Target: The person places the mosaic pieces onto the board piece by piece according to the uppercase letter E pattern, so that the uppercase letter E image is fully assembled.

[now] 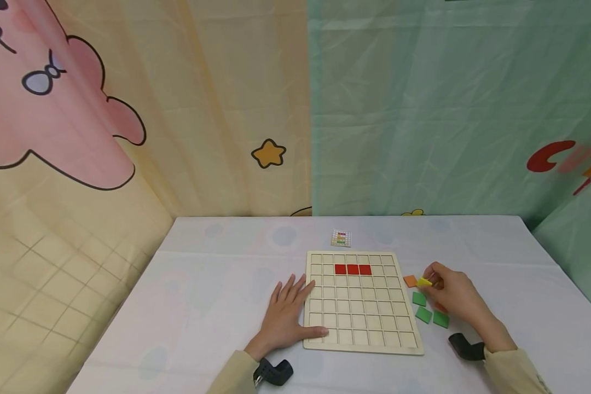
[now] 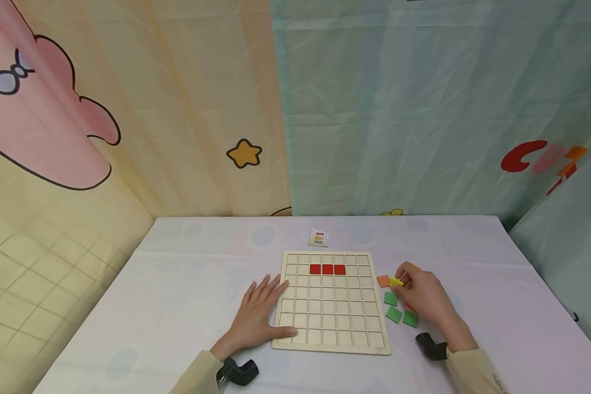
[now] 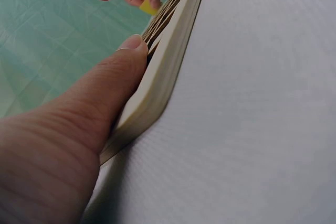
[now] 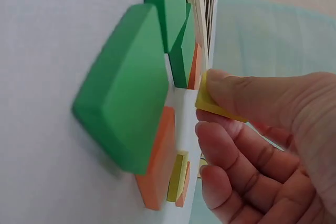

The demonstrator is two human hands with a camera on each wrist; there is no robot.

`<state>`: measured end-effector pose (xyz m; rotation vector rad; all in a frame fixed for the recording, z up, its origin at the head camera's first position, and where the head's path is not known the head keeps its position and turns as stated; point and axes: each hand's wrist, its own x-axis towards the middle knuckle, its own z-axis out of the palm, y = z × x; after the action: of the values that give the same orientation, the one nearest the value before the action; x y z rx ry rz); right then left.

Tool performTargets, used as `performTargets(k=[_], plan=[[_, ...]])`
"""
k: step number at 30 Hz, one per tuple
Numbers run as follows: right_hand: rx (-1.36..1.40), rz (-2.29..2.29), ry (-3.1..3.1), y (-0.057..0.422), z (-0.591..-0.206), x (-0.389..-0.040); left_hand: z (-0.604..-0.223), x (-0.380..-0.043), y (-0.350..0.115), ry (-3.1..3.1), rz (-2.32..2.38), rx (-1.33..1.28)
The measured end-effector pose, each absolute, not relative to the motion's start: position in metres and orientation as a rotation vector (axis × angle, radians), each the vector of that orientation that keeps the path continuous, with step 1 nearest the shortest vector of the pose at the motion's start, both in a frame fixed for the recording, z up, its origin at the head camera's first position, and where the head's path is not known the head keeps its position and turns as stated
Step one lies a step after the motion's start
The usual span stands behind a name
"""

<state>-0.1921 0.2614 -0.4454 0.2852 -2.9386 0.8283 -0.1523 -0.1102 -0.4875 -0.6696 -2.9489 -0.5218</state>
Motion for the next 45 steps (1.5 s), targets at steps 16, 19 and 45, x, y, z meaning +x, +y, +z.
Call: performTargets(k=[16, 19, 45], plan=[[0.582, 0.936, -2.603, 0.221, -0.439, -0.182, -0.487, -0.151, -0.111, -2.931, -0.557, -0.682], [0.625, 0.992, -2.588, 0.209, -0.436, -0.181, -0.486, -0.151, -0.111, -2.942, -0.559, -0.674], [0.853, 1.013, -2.709, 0.125, -0.439, -0.205, -0.487, -0.152, -0.111, -2.952, -0.533, -0.665]])
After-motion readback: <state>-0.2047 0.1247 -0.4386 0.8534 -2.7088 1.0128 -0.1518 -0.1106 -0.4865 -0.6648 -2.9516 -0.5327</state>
